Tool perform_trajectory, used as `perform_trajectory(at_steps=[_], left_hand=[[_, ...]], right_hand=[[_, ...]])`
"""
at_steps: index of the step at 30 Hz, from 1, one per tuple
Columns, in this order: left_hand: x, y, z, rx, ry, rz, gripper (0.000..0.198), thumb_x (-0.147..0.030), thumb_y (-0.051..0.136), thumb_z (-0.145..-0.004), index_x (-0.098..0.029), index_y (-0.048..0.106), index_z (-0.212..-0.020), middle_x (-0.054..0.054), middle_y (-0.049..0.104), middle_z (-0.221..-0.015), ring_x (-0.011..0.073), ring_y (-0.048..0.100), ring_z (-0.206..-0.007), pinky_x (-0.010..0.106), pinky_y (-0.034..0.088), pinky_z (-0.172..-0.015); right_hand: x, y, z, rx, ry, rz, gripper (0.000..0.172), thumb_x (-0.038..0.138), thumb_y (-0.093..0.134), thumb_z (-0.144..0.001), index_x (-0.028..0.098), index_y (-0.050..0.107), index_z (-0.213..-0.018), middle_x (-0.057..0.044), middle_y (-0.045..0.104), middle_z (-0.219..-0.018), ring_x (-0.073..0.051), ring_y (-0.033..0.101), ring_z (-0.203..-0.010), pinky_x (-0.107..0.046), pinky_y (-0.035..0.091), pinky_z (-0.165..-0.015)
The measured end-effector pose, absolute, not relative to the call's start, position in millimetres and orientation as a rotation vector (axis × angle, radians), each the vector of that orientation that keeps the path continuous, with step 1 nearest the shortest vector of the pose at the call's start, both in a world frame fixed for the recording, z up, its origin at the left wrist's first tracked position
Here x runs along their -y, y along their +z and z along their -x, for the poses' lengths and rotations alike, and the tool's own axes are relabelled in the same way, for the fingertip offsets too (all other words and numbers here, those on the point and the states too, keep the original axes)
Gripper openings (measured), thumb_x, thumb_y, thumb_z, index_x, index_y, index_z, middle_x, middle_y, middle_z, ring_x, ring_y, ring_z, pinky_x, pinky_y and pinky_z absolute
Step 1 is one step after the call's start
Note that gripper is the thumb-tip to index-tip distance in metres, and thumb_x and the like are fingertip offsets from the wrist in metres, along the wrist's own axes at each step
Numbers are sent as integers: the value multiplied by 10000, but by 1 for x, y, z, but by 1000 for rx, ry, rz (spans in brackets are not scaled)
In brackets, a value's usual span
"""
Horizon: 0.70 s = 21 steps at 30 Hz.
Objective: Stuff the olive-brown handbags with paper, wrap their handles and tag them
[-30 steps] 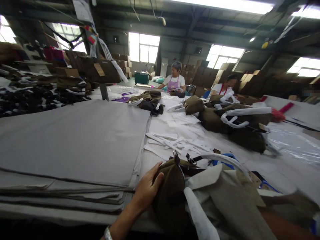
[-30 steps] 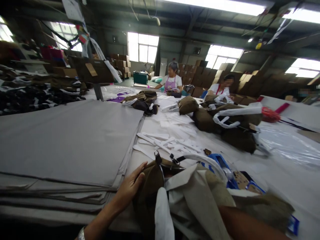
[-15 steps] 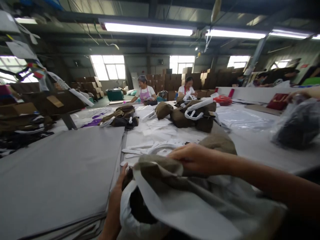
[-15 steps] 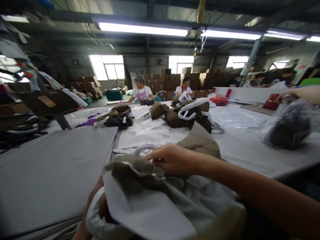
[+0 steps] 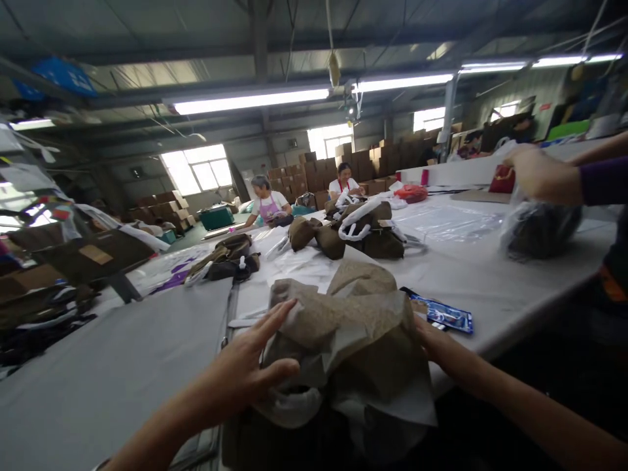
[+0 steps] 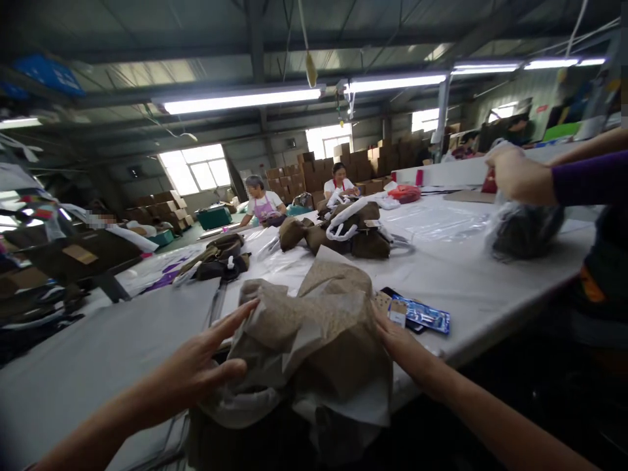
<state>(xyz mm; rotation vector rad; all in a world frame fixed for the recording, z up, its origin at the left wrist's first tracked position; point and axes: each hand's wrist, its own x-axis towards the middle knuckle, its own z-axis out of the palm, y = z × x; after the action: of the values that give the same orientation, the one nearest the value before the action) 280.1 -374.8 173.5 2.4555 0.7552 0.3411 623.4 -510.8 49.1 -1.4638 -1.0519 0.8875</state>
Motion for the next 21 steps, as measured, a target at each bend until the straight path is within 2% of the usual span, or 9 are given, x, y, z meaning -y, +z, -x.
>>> perform_trajectory(at_steps=[3, 6, 8, 11, 14, 15, 17, 19, 21], left_hand=[[365, 187, -309, -560, -18, -2450, 1022, -634, 710, -803, -353, 134, -1599, 48, 227, -1668, 343, 288, -1499, 474, 357, -1173], [358, 201, -326, -444, -423, -2472, 1183, -567, 846, -675, -349, 138, -1597, 95, 486, -1538, 363, 538, -1330, 448, 476, -1071], [359, 203, -337, -451, -425, -2616, 1235, -538, 888, -618, -341, 162, -1597, 113, 558, -1470, 376, 596, -1259, 466, 507, -1031], [372, 185, -354, -419, -51, -2898, 1397, -561, 946, -470, -338, 157, -1601, 156, 282, -1639, 441, 331, -1459, 564, 378, -1145], [388, 145, -365, -327, 362, -2884, 1583, -566, 972, -372, -301, 25, -1612, 162, -34, -1689, 433, 67, -1531, 574, 287, -1202], [391, 132, -366, -342, 516, -2856, 1541, -534, 969, -435, -286, 5, -1611, 164, -54, -1687, 423, 60, -1535, 569, 304, -1199], [392, 110, -363, -422, 796, -2831, 1243, -388, 877, -681, -293, 54, -1607, 144, 7, -1692, 388, 115, -1539, 559, 355, -1179], [388, 100, -355, -448, 962, -2806, 939, -241, 702, -841, -318, 146, -1594, 117, 178, -1674, 341, 253, -1516, 527, 413, -1152], [383, 101, -344, -482, 1037, -2726, 820, -196, 637, -877, -334, 226, -1573, 96, 364, -1605, 298, 414, -1444, 484, 448, -1137]], right_hand=[[516, 69, -602, 941, 1048, 1236, 613, 586, 566, -925, 305, 509, -1466, -56, 542, -1488, -323, 431, -1425, -519, 391, -1153], [512, 91, -589, 826, 1127, 1051, 552, 585, 577, -927, 307, 577, -1404, -39, 627, -1398, -296, 501, -1373, -482, 393, -1157], [503, 102, -581, 790, 1121, 983, 562, 603, 575, -927, 293, 584, -1396, -39, 615, -1413, -279, 469, -1398, -459, 360, -1178], [487, 113, -564, 752, 1200, 841, 629, 603, 594, -919, 270, 522, -1448, -61, 584, -1444, -272, 483, -1383, -448, 361, -1173], [476, 123, -540, 717, 1345, 644, 676, 610, 571, -932, 243, 463, -1489, -89, 596, -1423, -265, 560, -1308, -436, 404, -1141], [474, 126, -533, 721, 1396, 591, 677, 610, 556, -940, 243, 448, -1498, -92, 598, -1418, -262, 572, -1295, -436, 412, -1134], [474, 133, -523, 778, 1448, 523, 678, 611, 548, -945, 250, 433, -1507, -89, 588, -1431, -253, 564, -1307, -433, 408, -1138], [479, 136, -524, 943, 1363, 558, 653, 604, 558, -944, 251, 470, -1486, -84, 564, -1459, -245, 522, -1351, -425, 377, -1162], [486, 131, -536, 1216, 1100, 723, 544, 563, 574, -952, 251, 586, -1398, -76, 582, -1442, -251, 501, -1367, -423, 350, -1179]])
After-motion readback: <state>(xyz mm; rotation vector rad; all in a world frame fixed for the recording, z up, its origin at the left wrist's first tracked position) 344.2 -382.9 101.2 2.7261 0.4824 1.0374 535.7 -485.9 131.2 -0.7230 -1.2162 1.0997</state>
